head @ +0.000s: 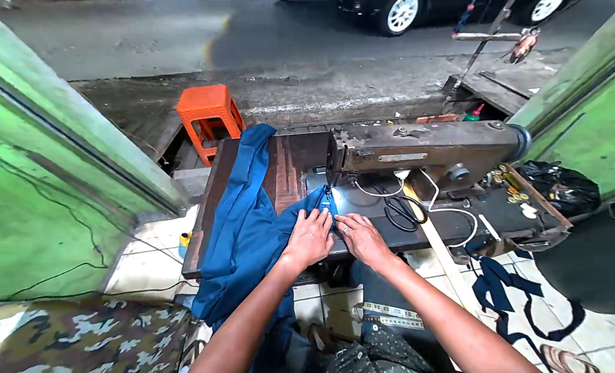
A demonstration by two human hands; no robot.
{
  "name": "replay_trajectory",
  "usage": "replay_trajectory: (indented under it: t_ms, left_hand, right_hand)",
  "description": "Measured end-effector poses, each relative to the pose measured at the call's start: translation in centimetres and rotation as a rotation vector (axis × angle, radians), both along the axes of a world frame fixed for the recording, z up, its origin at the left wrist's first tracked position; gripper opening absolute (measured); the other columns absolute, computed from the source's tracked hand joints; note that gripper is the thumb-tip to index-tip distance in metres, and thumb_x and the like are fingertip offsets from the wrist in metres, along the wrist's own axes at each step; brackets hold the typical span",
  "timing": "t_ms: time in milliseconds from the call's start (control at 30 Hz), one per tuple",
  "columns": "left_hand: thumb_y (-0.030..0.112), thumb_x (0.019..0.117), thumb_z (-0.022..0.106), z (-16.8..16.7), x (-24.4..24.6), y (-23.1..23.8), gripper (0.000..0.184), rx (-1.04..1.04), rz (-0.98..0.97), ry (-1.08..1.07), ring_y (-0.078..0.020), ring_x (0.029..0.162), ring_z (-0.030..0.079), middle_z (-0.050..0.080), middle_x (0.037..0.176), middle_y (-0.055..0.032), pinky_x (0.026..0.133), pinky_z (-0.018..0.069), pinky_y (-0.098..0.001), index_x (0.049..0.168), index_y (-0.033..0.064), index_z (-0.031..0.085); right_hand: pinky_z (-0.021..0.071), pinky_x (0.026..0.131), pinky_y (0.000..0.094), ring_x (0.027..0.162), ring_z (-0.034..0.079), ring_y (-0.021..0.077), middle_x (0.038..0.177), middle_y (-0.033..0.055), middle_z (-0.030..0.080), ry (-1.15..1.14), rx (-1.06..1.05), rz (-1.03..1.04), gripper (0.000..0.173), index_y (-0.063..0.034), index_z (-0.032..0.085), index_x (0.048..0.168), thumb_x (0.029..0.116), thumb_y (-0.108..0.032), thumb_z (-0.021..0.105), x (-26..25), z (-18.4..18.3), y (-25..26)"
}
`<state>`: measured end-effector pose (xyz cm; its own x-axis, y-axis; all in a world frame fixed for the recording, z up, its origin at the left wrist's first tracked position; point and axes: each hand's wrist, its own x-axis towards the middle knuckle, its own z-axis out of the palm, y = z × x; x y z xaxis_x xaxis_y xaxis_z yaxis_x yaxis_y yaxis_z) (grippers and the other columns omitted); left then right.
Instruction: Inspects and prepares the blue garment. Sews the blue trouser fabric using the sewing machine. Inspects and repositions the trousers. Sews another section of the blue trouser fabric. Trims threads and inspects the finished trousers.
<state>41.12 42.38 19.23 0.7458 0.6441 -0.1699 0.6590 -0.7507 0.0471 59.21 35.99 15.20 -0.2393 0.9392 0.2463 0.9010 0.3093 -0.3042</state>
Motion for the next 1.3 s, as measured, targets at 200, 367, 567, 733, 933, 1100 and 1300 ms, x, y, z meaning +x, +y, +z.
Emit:
replay_trajectory:
  t_ms: [200,367,567,733,933,1100,1300]
  left_hand:
    - [0.035,0.1066,0.036,0.0,0.6,1.1,0.056,0.003,0.028,-0.001,-0.0358,0.143,0.043,0.043,0.159,-0.0129,0.111,0.0314,-0.0627,0.153,0.0050,0.045]
    - [0.035,0.1062,0.037,-0.6,0.7,2.0,0.054,0.026,0.043,-0.027,-0.0343,0.140,0.045,0.047,0.156,-0.0103,0.108,0.0344,-0.0615,0.153,0.0084,0.045]
    - [0.036,0.1064,0.038,-2.5,0.0,1.7,0.052,0.116,0.020,-0.150,-0.0325,0.135,0.052,0.051,0.155,-0.0051,0.104,0.0385,-0.0588,0.150,0.0113,0.052]
    - [0.038,0.1072,0.036,-1.8,0.5,1.9,0.054,0.058,0.059,-0.107,-0.0321,0.139,0.047,0.048,0.158,-0.0051,0.107,0.0346,-0.0600,0.153,0.0115,0.048]
    - [0.040,0.1063,0.035,-2.2,0.7,2.5,0.057,0.075,0.067,-0.089,-0.0321,0.141,0.044,0.046,0.158,-0.0072,0.109,0.0325,-0.0600,0.154,0.0110,0.045]
    - [0.042,0.1071,0.035,-2.4,0.6,2.4,0.056,0.099,0.071,-0.121,-0.0317,0.140,0.046,0.050,0.155,-0.0084,0.110,0.0323,-0.0597,0.151,0.0092,0.049]
    - [0.045,0.1076,0.033,-2.3,0.9,2.7,0.060,0.091,0.091,-0.088,-0.0331,0.143,0.043,0.046,0.158,-0.0098,0.112,0.0298,-0.0615,0.154,0.0091,0.046]
  right_hand:
    - [0.0436,0.109,0.0463,0.134,0.056,0.0280,0.145,0.0034,0.061,-0.056,-0.108,-0.018,0.037,-0.0098,0.070,0.127,0.1072,-0.018,0.040,0.3,0.7,1.4]
    - [0.0440,0.108,0.0463,0.132,0.056,0.0268,0.144,0.0032,0.062,-0.062,-0.123,-0.042,0.038,-0.0097,0.069,0.127,0.1087,-0.022,0.038,0.5,0.7,2.1]
    - [0.0444,0.107,0.0467,0.132,0.056,0.0269,0.145,0.0023,0.061,-0.075,-0.116,-0.040,0.038,-0.0106,0.069,0.127,0.1094,-0.023,0.037,0.5,0.6,2.0]
    - [0.0443,0.106,0.0461,0.132,0.056,0.0272,0.145,0.0027,0.061,-0.091,-0.140,-0.036,0.039,-0.0107,0.069,0.126,0.1101,-0.026,0.037,0.6,1.0,2.6]
    - [0.0440,0.106,0.0470,0.131,0.056,0.0274,0.145,0.0025,0.060,-0.110,-0.169,-0.049,0.040,-0.0114,0.067,0.128,0.1105,-0.027,0.035,0.6,1.1,3.5]
    - [0.0426,0.107,0.0476,0.131,0.056,0.0274,0.146,0.0022,0.060,-0.120,-0.158,-0.051,0.040,-0.0123,0.067,0.130,0.1108,-0.028,0.036,0.6,1.0,3.5]
    - [0.0426,0.107,0.0479,0.131,0.055,0.0287,0.148,0.0031,0.058,-0.145,-0.201,-0.063,0.041,-0.0114,0.066,0.132,0.1110,-0.029,0.036,0.4,1.5,3.9]
